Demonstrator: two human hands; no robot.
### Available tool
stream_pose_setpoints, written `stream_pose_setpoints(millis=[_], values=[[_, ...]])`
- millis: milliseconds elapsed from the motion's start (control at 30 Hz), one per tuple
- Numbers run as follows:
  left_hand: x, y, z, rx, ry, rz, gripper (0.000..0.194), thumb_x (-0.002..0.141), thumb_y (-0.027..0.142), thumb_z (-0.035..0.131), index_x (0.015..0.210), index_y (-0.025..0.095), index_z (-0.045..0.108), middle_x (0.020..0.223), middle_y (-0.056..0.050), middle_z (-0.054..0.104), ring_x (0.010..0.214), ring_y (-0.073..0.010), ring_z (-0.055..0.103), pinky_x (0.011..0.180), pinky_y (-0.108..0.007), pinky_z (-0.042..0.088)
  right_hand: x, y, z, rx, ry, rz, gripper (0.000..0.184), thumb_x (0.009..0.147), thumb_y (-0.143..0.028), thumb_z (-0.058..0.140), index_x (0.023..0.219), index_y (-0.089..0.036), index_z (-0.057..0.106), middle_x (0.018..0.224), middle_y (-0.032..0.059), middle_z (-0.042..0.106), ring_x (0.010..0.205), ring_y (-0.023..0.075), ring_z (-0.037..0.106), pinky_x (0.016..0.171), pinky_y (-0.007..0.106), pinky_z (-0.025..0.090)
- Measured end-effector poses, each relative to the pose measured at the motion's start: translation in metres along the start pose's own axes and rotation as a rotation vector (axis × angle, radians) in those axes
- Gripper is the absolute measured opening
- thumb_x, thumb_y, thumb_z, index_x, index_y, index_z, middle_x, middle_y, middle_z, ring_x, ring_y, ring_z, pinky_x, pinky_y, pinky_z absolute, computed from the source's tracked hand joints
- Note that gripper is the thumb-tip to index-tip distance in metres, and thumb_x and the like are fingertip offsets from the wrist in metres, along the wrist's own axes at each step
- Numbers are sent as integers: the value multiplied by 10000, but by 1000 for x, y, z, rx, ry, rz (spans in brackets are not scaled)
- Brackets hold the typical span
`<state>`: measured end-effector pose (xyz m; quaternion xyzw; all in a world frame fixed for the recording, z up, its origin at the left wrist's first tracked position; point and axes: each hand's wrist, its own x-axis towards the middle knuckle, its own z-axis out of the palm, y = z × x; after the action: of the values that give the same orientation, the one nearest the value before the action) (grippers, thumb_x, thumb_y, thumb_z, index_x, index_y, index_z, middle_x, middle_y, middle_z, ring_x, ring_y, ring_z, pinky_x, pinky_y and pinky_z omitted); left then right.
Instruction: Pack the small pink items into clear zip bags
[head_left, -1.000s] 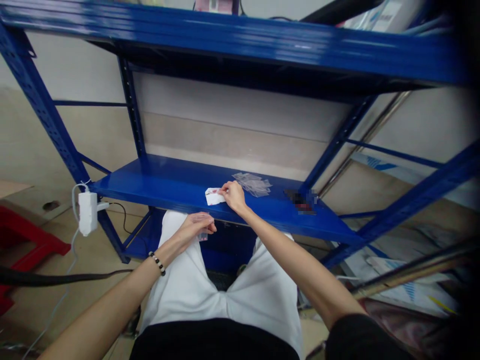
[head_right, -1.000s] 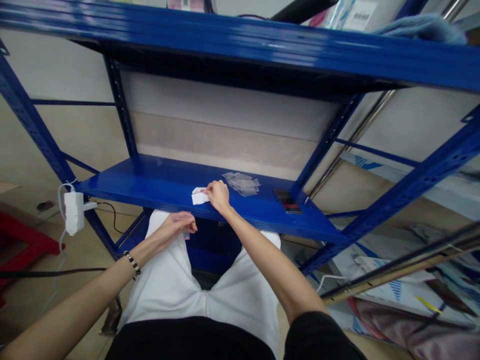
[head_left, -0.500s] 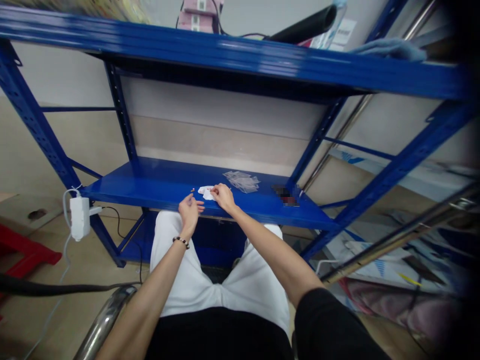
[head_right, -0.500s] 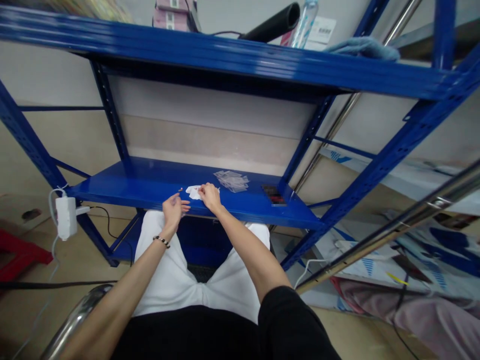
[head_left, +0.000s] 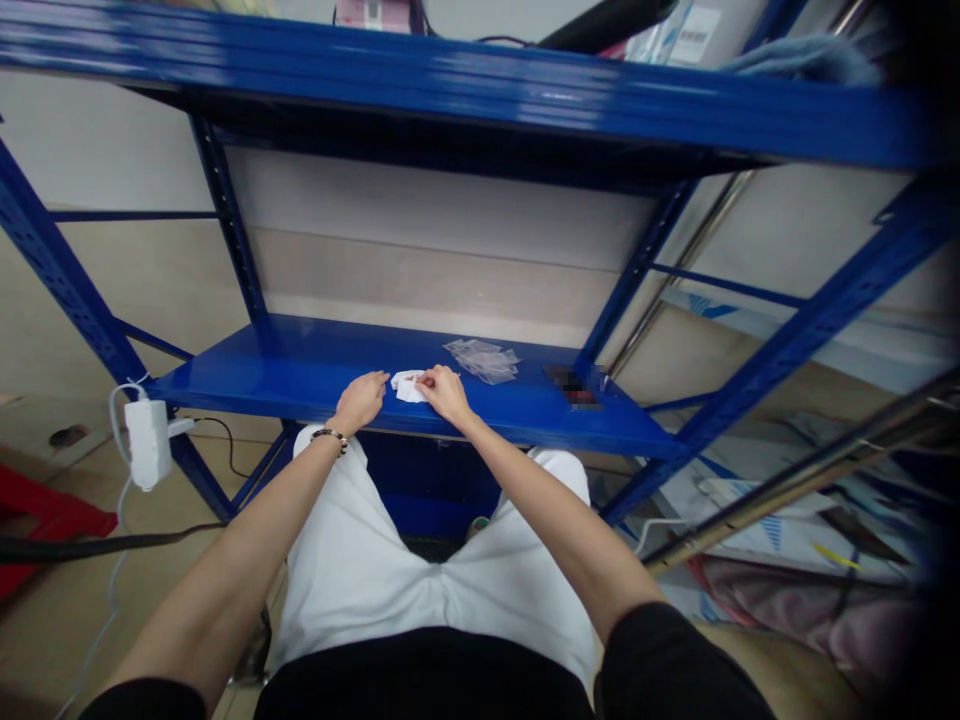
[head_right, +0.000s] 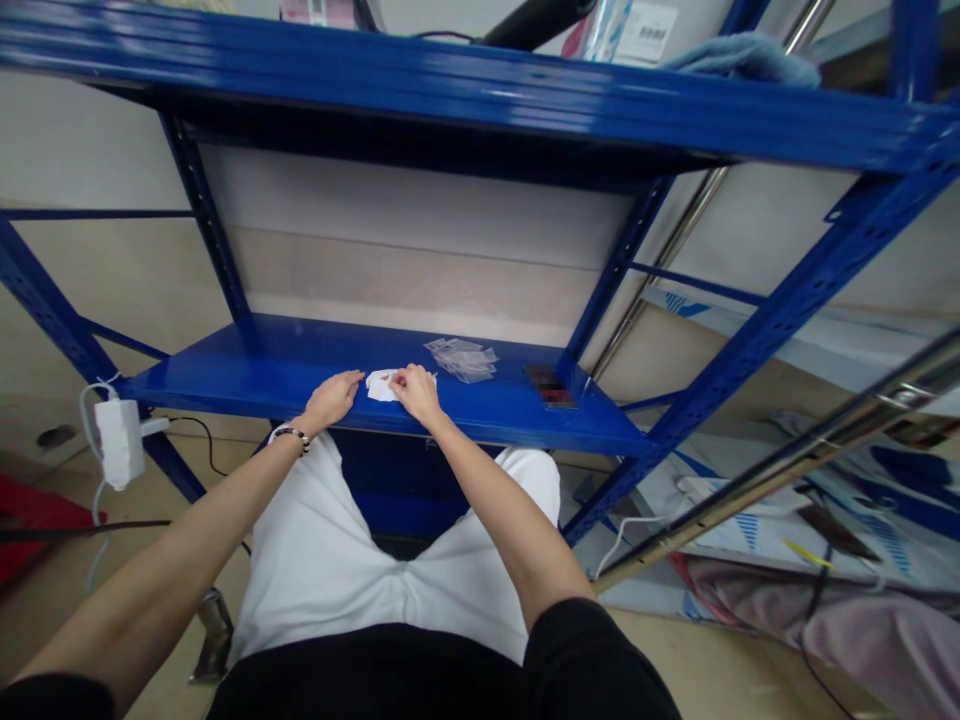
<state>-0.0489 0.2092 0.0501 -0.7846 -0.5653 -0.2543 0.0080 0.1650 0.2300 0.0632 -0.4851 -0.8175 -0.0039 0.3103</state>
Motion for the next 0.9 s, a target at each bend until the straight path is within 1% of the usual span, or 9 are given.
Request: stream_pose_setpoints(millis=[167, 300, 400, 533, 600, 733, 800, 900], values=[[-1, -1, 1, 60, -22, 26, 420, 964, 195, 353, 1326, 150, 562, 1401, -117, 548, 1321, -245, 479, 1110, -379, 368, 3, 3, 3, 43, 35, 41, 261, 936, -321, 534, 894, -187, 754, 846, 67, 658, 857, 198, 543, 815, 289, 387], [0, -3, 2, 95, -35, 34, 421, 969, 200, 348, 1340, 162, 544, 1402, -108, 549, 1324, -240, 478, 1104, -377, 378, -1, 2, -2, 74, 45, 36, 273, 945, -325, 527, 893, -188, 757, 846, 64, 671, 875, 201, 554, 844, 299, 394], [0, -4, 4, 108, -32, 37, 423, 967, 203, 351, 1345, 156, 534, 1405, -115, 545, 1326, -240, 477, 1110, -378, 372, -13, 3, -11, 84, 39, -41, 255, 950, -297, 520, 906, -201, 753, 852, 54, 670, 924, 199, 559, 902, 311, 384], [0, -5, 7, 108, -14, 42, 429, 973, 206, 334, 1355, 147, 520, 1391, -124, 556, 1311, -239, 494, 1102, -370, 381, -34, 4, -23, 23, 8, -168, 237, 958, -279, 510, 987, -213, 736, 1016, 66, 654, 1010, 202, 547, 957, 353, 362], [0, -5, 8, 104, -8, 46, 422, 978, 221, 332, 1338, 140, 536, 1378, -133, 565, 1301, -246, 505, 1094, -379, 392, -41, 4, -28, -8, -17, -205, 236, 960, -276, 510, 1005, -211, 732, 1067, 78, 634, 1042, 210, 538, 951, 365, 368], [0, -6, 8, 98, 6, 60, 416, 982, 233, 333, 1320, 130, 551, 1398, -137, 546, 1318, -243, 487, 1100, -384, 390, -46, 1, -35, -38, -83, -274, 207, 939, -236, 538, 1001, -198, 731, 1063, 93, 618, 1044, 221, 541, 916, 363, 406], [-2, -4, 7, 73, 57, 69, 426, 985, 232, 324, 1346, 124, 524, 1430, -138, 512, 1340, -237, 460, 1116, -392, 373, -48, -1, -37, -40, -93, -330, 216, 930, -202, 542, 1062, -198, 713, 1117, 101, 607, 1084, 224, 535, 933, 361, 415], [-8, 4, 6, -24, 220, 91, 450, 996, 236, 294, 1398, 123, 461, 1453, -141, 484, 1364, -230, 426, 1140, -418, 344, -52, -7, -36, -47, -74, -396, 277, 948, -181, 501, 1171, -208, 664, 1232, 106, 578, 1202, 231, 491, 978, 364, 408]])
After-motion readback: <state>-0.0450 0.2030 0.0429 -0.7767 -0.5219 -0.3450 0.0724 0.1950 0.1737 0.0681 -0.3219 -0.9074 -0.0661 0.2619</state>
